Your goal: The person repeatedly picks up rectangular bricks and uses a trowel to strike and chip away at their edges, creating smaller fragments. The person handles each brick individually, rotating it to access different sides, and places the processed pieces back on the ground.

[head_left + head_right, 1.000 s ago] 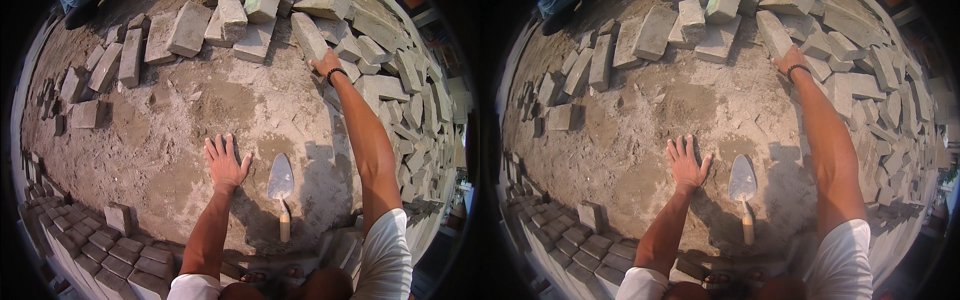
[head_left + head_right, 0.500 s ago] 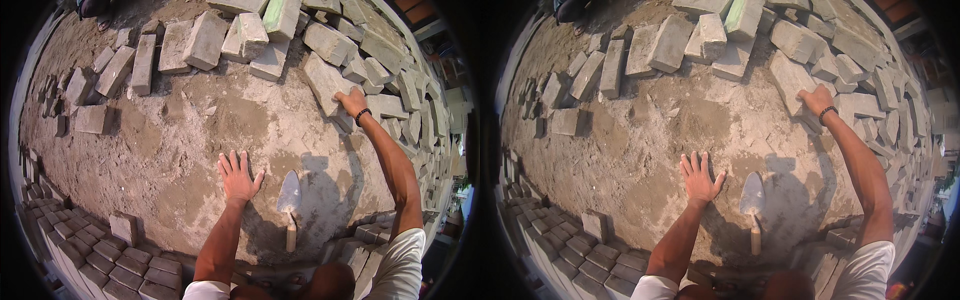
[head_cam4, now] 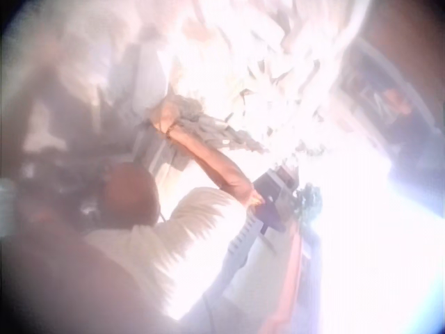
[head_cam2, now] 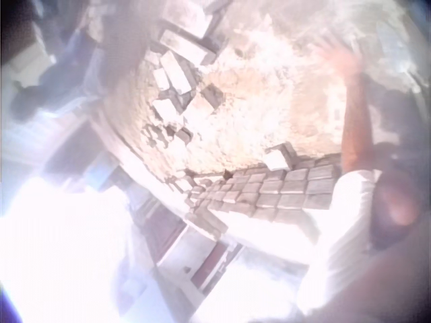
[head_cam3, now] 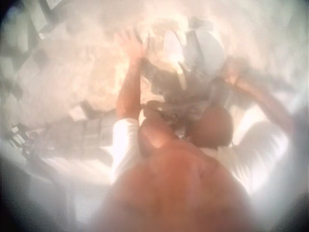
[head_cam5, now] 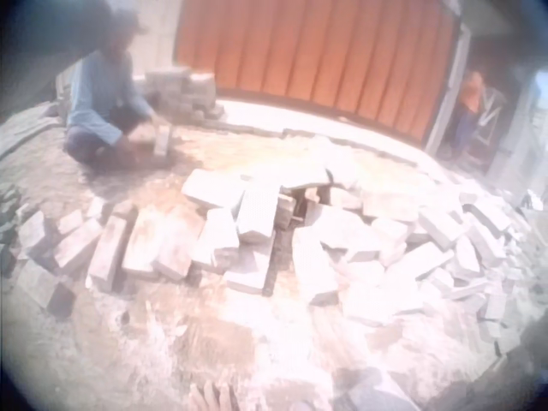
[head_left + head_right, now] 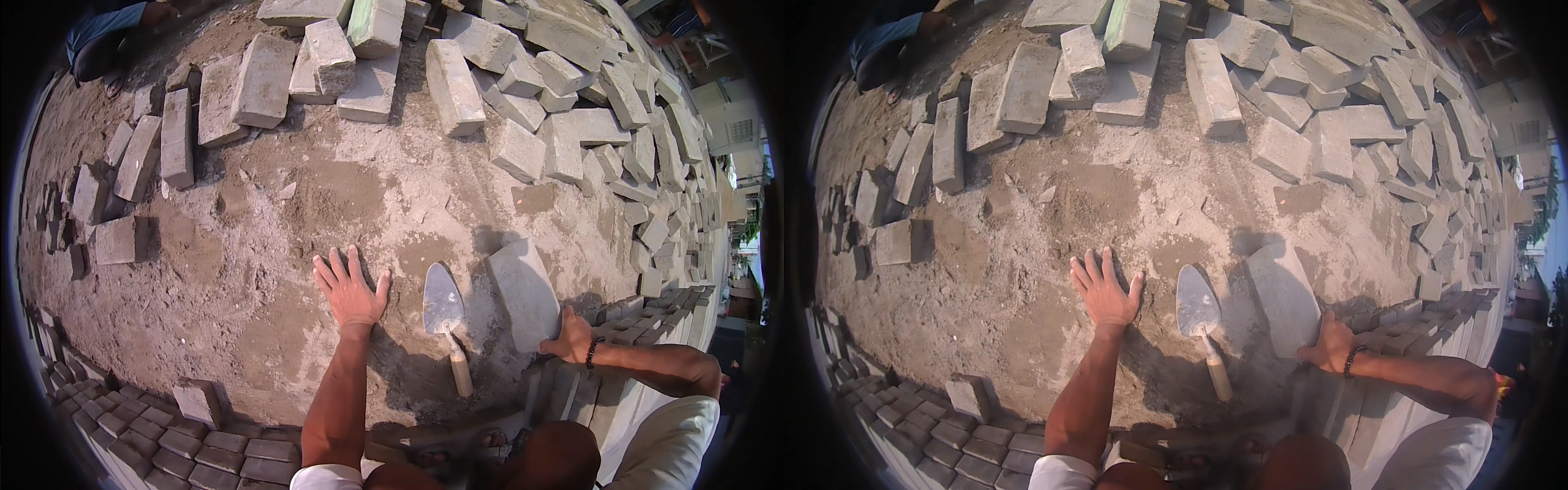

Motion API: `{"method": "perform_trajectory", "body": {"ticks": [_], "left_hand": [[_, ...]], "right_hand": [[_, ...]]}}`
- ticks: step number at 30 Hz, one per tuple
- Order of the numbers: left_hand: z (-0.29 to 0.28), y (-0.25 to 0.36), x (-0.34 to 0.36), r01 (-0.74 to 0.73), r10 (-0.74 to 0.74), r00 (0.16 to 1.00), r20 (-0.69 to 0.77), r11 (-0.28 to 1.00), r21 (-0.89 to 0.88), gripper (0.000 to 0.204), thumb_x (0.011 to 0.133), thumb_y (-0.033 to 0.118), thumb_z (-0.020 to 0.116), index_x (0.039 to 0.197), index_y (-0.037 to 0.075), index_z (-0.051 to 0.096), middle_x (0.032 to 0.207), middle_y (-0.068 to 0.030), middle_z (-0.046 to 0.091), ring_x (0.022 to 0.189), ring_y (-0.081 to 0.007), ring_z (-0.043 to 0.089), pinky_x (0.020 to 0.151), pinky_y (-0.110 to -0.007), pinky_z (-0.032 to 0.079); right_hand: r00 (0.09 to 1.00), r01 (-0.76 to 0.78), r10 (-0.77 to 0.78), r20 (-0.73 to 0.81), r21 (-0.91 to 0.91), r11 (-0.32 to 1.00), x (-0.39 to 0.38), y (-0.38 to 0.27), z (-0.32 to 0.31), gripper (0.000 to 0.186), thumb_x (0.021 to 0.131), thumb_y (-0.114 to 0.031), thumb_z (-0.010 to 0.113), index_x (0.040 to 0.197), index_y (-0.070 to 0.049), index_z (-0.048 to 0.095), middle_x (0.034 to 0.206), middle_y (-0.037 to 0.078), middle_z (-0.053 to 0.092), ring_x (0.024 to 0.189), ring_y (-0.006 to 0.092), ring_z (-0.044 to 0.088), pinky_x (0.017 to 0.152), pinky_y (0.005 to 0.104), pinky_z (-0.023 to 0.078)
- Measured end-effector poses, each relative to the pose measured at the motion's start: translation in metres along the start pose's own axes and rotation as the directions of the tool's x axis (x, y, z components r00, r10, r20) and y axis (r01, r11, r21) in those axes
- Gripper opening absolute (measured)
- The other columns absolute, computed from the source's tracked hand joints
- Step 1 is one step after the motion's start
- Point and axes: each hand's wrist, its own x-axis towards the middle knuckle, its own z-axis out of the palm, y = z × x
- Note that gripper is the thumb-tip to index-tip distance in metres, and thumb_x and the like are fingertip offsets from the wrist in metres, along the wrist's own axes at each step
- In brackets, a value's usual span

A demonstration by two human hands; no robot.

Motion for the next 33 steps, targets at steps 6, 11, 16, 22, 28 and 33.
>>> {"method": "perform_trajectory", "body": {"ticks": [6,11,16,22,28,33], "left_hand": [[0.003,-0.013,-0.001,0.017,-0.012,0.997,-0.079,0.998,0.066,0.078,0.087,0.057,0.056,0.146,0.009,0.039,0.15,-0.0243,0.031,0.142,-0.0507,0.014,0.117,-0.059,0.009],[0.006,-0.009,-0.003,0.02,-0.016,0.998,-0.068,0.998,0.062,0.075,0.088,0.055,0.056,0.147,0.012,0.037,0.151,-0.0225,0.029,0.143,-0.0488,0.014,0.118,-0.058,0.008],[0.011,0.0,0.0,-0.035,0.038,0.996,-0.08,0.998,0.043,0.074,0.089,0.056,0.056,0.146,0.012,0.038,0.15,-0.0232,0.03,0.143,-0.0487,0.015,0.118,-0.058,0.009],[0.01,-0.009,-0.001,-0.005,0.009,0.997,-0.083,0.999,0.049,0.077,0.088,0.057,0.056,0.145,0.009,0.04,0.15,-0.0238,0.03,0.143,-0.0499,0.014,0.118,-0.058,0.008],[0.011,-0.013,-0.003,0.009,-0.004,0.997,-0.072,0.997,0.072,0.075,0.088,0.056,0.055,0.146,0.011,0.038,0.151,-0.0235,0.029,0.143,-0.0493,0.014,0.118,-0.058,0.008],[0.009,-0.008,0.0,0.017,-0.013,0.999,-0.05,0.998,0.064,0.076,0.088,0.056,0.056,0.146,0.011,0.038,0.151,-0.0237,0.029,0.143,-0.0498,0.013,0.118,-0.058,0.007]], "right_hand": [[0.922,0.383,-0.37,0.112,-0.126,0.915,0.031,-0.061,-0.091,0.055,0.086,-0.031,0.065,0.127,0.002,0.052,0.096,0.028,0.067,0.102,0.0423,0.063,0.09,0.0488,0.049],[0.552,0.516,-0.471,-0.688,-0.163,0.841,0.169,-0.169,-0.162,0.091,0.084,-0.041,0.068,0.153,-0.005,0.021,0.131,0.034,0.051,0.122,0.0453,0.052,0.102,0.0477,0.043],[0.662,0.469,-0.225,-0.715,0.161,0.868,0.301,-0.223,-0.195,0.105,0.075,-0.054,0.074,0.152,-0.006,0.023,0.14,0.031,0.045,0.132,0.0448,0.044,0.108,0.0533,0.041],[0.624,0.46,-0.271,-0.733,0.064,0.886,0.289,-0.218,-0.167,0.09,0.077,-0.047,0.071,0.146,-0.002,0.035,0.137,0.031,0.05,0.127,0.0429,0.05,0.105,0.051,0.043],[0.692,0.511,-0.401,-0.601,0.015,0.86,0.174,-0.164,-0.137,0.085,0.076,-0.036,0.068,0.145,-0.002,0.034,0.112,0.033,0.063,0.103,0.045,0.064,0.09,0.0463,0.05],[0.835,0.461,-0.468,-0.289,-0.094,0.882,0.073,-0.121,-0.1,0.089,0.075,-0.03,0.068,0.146,0.006,0.028,0.098,0.031,0.064,0.09,0.0435,0.065,0.084,0.0467,0.051]]}}
